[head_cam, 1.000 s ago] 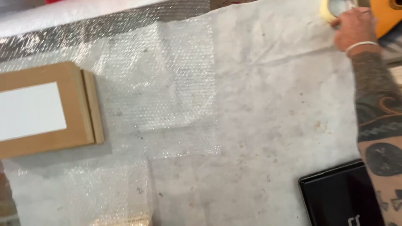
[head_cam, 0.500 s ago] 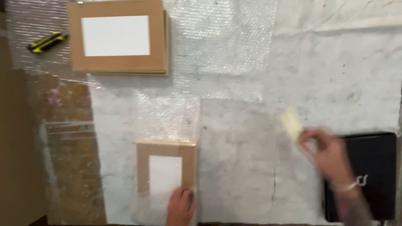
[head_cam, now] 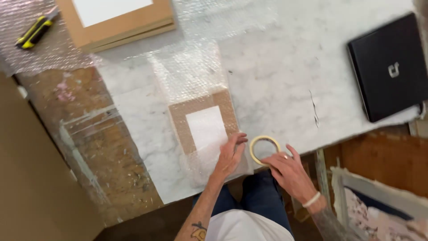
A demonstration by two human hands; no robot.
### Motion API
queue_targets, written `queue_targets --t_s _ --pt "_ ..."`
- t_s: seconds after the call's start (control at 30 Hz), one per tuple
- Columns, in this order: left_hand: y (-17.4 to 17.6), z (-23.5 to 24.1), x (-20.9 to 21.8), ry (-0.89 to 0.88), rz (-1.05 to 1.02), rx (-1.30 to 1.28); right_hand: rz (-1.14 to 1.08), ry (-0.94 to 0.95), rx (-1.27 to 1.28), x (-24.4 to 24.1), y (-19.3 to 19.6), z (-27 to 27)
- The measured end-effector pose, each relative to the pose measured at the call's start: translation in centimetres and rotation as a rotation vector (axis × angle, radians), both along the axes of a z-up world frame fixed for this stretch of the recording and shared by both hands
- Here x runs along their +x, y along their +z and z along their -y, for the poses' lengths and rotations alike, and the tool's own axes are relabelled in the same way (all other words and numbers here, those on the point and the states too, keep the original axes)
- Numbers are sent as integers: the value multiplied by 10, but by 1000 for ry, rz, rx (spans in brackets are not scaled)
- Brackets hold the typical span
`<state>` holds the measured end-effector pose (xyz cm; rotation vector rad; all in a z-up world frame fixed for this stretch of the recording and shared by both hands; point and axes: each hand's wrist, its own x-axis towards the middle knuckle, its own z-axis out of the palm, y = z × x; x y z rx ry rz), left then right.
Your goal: Wrapping framed artworks in bubble wrap and securing them with masking tape
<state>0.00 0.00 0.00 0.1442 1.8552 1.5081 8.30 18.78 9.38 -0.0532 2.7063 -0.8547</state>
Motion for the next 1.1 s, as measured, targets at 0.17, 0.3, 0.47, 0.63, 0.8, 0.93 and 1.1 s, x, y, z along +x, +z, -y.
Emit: queue_targets --t_s 0.17,0.3,0.47,0.63,0.8,0.93,1.1 --pt "-12 -1 3 14 -243 -24 29 -102 25 8 -12 -5" --pt "1 9 11 -150 -391 -139 135 -206 -45 28 14 -3" --pt "5 7 26 -271 -669 -90 243 -298 -158 51 34 -3" --pt "70 -29 48 -496 -669 223 199 -298 -198 64 42 -9" --pt "81 -49 58 -497 -527 321 -32 -538 -220 80 61 -9" --pt "89 -52 61 -476 -466 329 -82 -1011 -381 91 68 0" --pt "98 -53 74 -514 -492 274 -111 -1140 -437 96 73 8"
